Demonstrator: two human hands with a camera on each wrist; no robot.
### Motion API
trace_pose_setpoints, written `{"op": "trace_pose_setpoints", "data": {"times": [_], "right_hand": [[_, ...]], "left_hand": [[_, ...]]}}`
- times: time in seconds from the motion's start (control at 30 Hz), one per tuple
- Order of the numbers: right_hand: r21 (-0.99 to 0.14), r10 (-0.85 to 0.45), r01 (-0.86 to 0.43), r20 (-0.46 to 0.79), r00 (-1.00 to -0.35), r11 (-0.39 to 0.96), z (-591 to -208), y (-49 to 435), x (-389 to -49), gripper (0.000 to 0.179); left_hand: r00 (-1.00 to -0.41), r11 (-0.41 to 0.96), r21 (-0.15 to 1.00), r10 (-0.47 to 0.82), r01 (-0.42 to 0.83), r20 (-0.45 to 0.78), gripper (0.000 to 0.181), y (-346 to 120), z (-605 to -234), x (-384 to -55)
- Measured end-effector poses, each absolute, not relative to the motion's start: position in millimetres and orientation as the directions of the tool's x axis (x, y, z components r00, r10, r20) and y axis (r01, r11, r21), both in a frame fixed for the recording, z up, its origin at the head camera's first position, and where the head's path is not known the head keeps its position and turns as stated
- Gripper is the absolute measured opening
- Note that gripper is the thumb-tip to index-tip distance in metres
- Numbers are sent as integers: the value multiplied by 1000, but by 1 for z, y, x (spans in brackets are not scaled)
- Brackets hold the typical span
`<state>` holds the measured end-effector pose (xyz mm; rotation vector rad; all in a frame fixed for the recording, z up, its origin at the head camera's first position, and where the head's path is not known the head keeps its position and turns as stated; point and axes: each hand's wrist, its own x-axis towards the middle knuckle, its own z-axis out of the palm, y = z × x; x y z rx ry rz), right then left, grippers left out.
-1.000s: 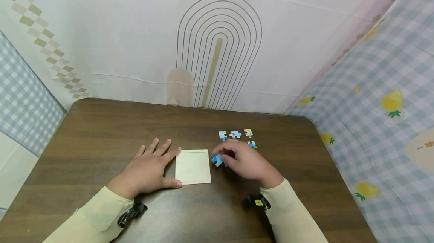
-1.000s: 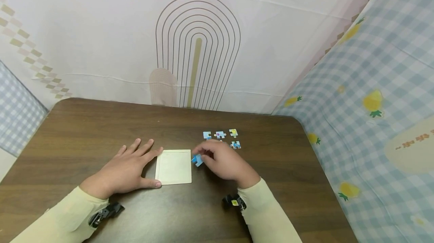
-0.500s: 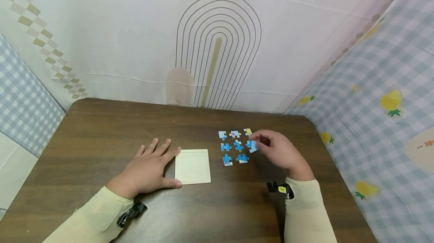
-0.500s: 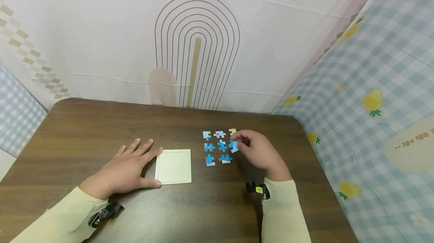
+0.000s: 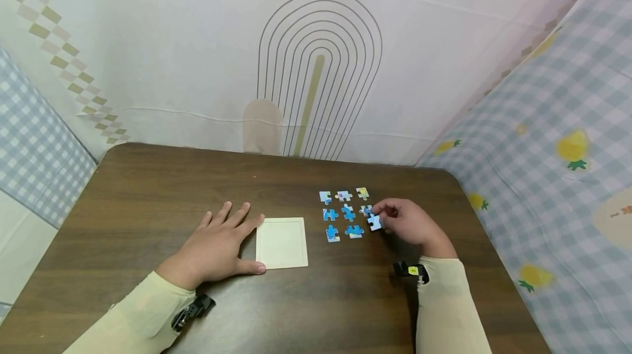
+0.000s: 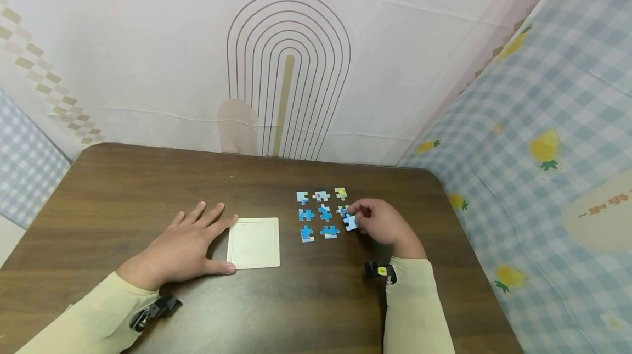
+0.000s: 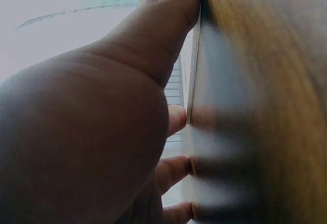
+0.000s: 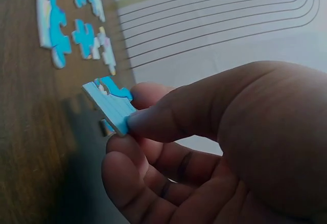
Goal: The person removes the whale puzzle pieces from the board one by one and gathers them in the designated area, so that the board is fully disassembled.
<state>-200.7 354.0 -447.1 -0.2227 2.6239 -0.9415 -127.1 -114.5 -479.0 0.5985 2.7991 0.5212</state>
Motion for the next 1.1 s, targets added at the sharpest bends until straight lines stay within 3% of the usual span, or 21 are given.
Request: {"op": "trace_pose_setpoints", "data": {"times": [1.1], "right_hand": [[-581, -207, 24, -327, -922, 814, -449, 344, -203, 27]], "left_hand": [[-890, 855, 380, 432, 353, -147, 110, -117, -470, -126]]}}
